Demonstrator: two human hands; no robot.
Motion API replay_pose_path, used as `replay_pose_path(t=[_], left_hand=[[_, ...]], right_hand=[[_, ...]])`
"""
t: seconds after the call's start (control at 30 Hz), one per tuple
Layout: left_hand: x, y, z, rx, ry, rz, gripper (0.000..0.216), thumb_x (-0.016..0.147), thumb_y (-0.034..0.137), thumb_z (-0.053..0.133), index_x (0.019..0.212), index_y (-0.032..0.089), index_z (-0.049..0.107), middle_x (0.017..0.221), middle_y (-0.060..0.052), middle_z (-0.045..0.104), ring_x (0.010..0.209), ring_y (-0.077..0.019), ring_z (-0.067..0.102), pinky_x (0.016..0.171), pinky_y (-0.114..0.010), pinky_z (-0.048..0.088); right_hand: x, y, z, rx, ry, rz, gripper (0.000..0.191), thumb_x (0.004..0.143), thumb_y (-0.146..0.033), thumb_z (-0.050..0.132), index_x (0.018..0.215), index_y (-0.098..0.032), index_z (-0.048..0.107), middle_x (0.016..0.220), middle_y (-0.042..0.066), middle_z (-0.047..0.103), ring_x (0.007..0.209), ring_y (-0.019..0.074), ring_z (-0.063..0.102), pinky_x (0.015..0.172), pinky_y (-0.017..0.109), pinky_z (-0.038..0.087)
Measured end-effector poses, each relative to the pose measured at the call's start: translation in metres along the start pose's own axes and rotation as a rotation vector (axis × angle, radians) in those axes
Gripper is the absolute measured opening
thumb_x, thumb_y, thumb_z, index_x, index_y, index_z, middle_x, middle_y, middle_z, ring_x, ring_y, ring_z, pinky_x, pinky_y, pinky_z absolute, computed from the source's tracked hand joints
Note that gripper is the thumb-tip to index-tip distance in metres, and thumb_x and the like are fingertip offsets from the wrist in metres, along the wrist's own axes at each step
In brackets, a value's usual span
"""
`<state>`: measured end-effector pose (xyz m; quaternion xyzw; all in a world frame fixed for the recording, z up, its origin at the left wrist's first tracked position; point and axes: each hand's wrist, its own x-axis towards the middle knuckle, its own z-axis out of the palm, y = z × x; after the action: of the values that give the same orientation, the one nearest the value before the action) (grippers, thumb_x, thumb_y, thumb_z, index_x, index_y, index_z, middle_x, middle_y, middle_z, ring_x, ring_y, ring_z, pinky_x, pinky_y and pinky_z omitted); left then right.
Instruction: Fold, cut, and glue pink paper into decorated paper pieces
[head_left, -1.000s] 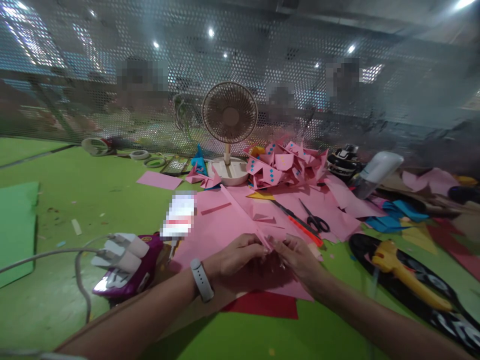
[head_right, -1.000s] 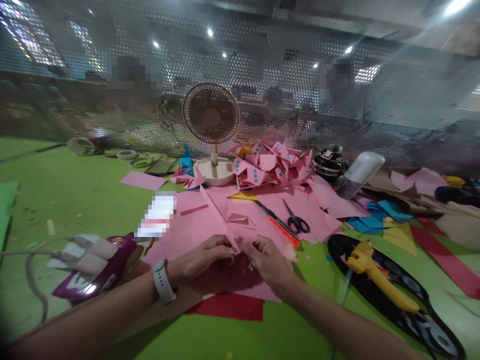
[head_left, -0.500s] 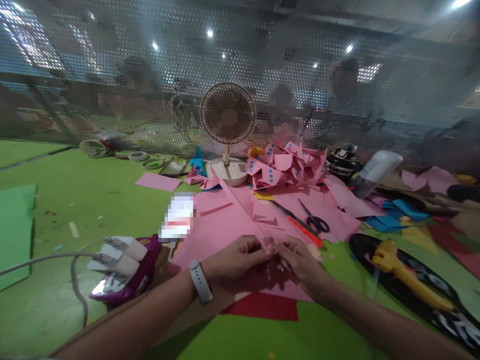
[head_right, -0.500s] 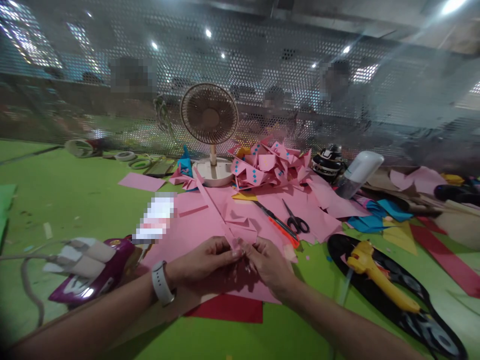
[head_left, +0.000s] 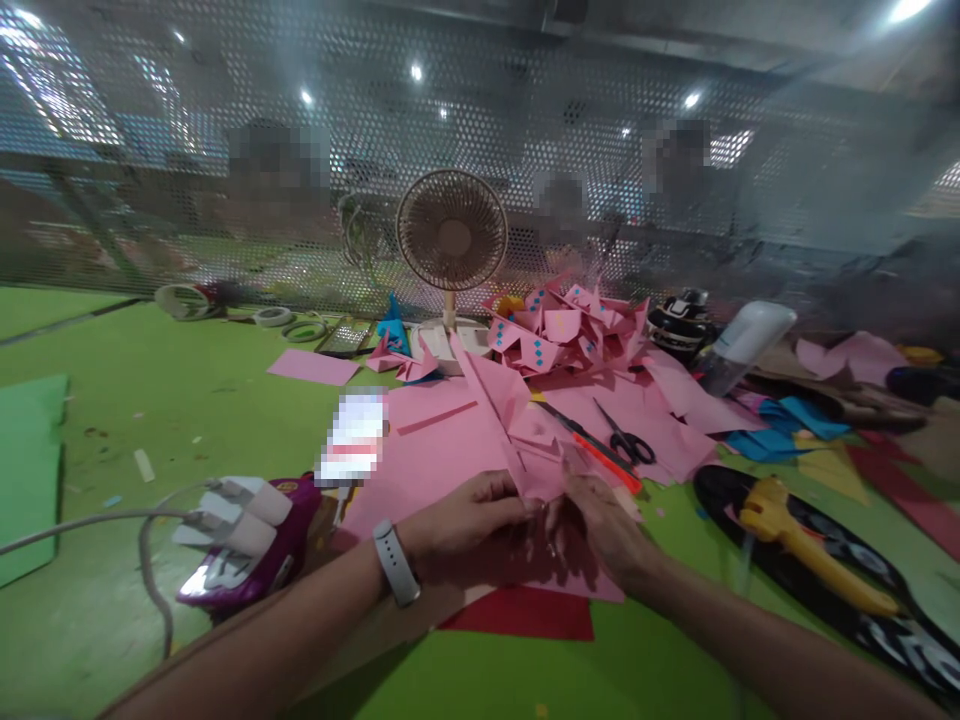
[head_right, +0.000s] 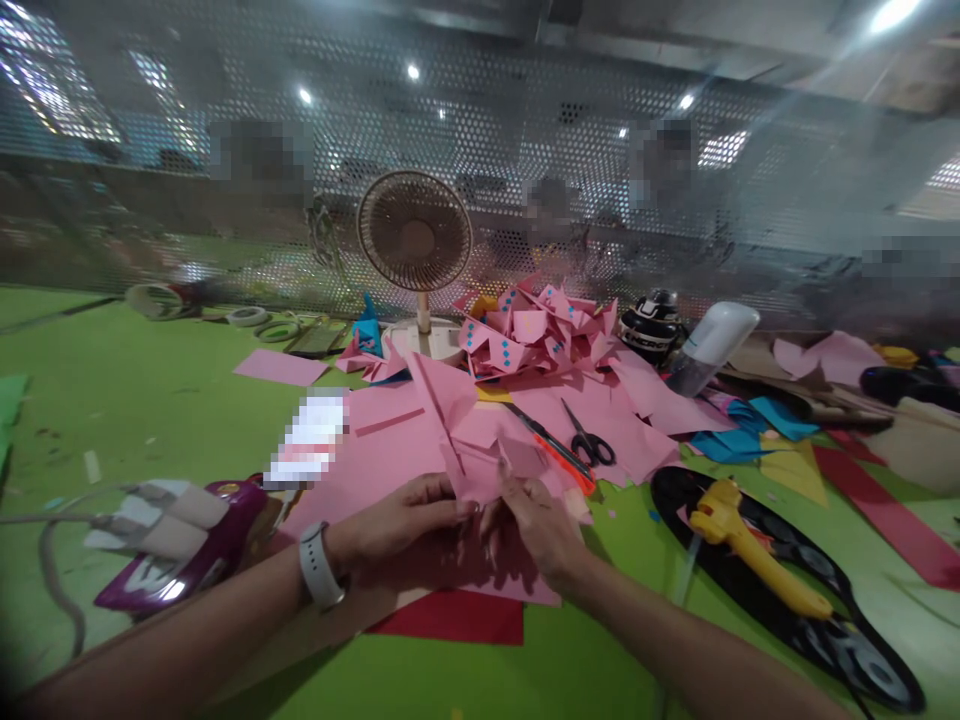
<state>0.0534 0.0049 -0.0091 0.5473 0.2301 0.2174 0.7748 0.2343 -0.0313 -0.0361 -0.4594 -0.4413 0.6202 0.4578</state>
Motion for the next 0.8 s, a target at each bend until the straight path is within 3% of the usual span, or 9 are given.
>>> replay_pose_path(t=[0.1,0.17,0.3,0.37,0.43,0.53,0.63,0.7,0.8], left_hand=[[-0.006,0.005,0.0,-0.015,0.022,-0.047,0.02,0.072,0.027,0.064,0.058,0.013,0.061,0.047,0.0,0.056,0.041,-0.0089,0.047,0.044,-0.021,0.033],[-0.01,0.007,-0.001,-0.026,-0.052,-0.09,0.019,0.065,0.02,0.061,0.048,0.013,0.058,0.04,0.0,0.052,0.035,-0.0086,0.043,0.039,-0.021,0.029],[-0.017,0.007,-0.004,-0.084,-0.172,-0.146,0.013,0.057,0.015,0.057,0.044,0.014,0.056,0.036,0.001,0.047,0.03,-0.008,0.038,0.036,-0.022,0.024],[-0.016,0.008,-0.008,-0.096,-0.087,-0.129,0.01,0.056,0.016,0.057,0.046,0.015,0.056,0.035,0.003,0.045,0.03,-0.0084,0.037,0.036,-0.022,0.024],[-0.012,0.012,-0.015,-0.05,0.075,-0.048,0.009,0.057,0.017,0.058,0.049,0.016,0.055,0.038,0.004,0.045,0.033,-0.0087,0.039,0.038,-0.022,0.028],[-0.004,0.021,-0.024,0.045,0.356,0.201,0.017,0.062,0.019,0.059,0.047,0.017,0.049,0.047,0.004,0.044,0.043,-0.0081,0.042,0.045,-0.021,0.033],[0.001,0.027,-0.027,0.043,0.599,0.335,0.022,0.068,0.022,0.062,0.051,0.017,0.049,0.053,0.004,0.048,0.051,-0.0081,0.042,0.051,-0.02,0.036],[0.003,0.025,-0.025,-0.041,0.66,0.343,0.018,0.073,0.029,0.063,0.062,0.017,0.056,0.06,0.002,0.054,0.058,-0.0106,0.049,0.059,-0.022,0.041],[0.006,0.016,-0.016,-0.265,0.538,0.305,0.03,0.075,0.045,0.065,0.085,0.017,0.061,0.08,-0.003,0.064,0.081,-0.0178,0.06,0.08,-0.032,0.046]], right_hand=[[0.006,-0.009,-0.007,0.088,0.058,-0.069,0.066,0.078,-0.075,0.039,0.049,-0.017,0.056,0.04,0.0,0.051,0.035,0.0084,0.044,0.038,0.021,0.033],[0.011,-0.013,-0.008,0.18,0.127,-0.05,0.066,0.076,-0.077,0.04,0.056,-0.017,0.059,0.045,0.001,0.054,0.038,0.0085,0.046,0.039,0.021,0.033],[0.012,-0.016,-0.004,0.281,0.252,0.047,0.043,0.067,-0.06,0.068,0.075,-0.019,0.063,0.06,0.0,0.065,0.048,0.0106,0.055,0.048,0.022,0.041],[0.011,-0.016,-0.002,0.255,0.266,-0.028,0.034,0.062,-0.047,0.078,0.072,-0.019,0.062,0.059,-0.002,0.064,0.049,0.0108,0.055,0.051,0.024,0.042],[0.011,-0.016,-0.002,0.23,0.29,-0.111,0.03,0.062,-0.041,0.079,0.064,-0.019,0.06,0.055,-0.002,0.062,0.049,0.011,0.055,0.053,0.025,0.042],[0.013,-0.017,-0.003,0.273,0.318,-0.126,0.031,0.065,-0.044,0.075,0.061,-0.019,0.06,0.053,-0.002,0.062,0.05,0.0126,0.057,0.054,0.026,0.043],[0.015,-0.017,-0.002,0.298,0.293,-0.081,0.03,0.064,-0.045,0.075,0.063,-0.017,0.063,0.053,0.001,0.064,0.051,0.0138,0.058,0.054,0.025,0.043],[0.015,-0.017,0.001,0.302,0.273,-0.051,0.03,0.063,-0.044,0.076,0.065,-0.017,0.064,0.056,0.002,0.066,0.052,0.014,0.059,0.054,0.025,0.043],[0.012,-0.017,0.008,0.32,0.226,-0.01,0.031,0.065,-0.045,0.076,0.065,-0.016,0.064,0.061,0.002,0.067,0.053,0.0131,0.059,0.053,0.024,0.042]])
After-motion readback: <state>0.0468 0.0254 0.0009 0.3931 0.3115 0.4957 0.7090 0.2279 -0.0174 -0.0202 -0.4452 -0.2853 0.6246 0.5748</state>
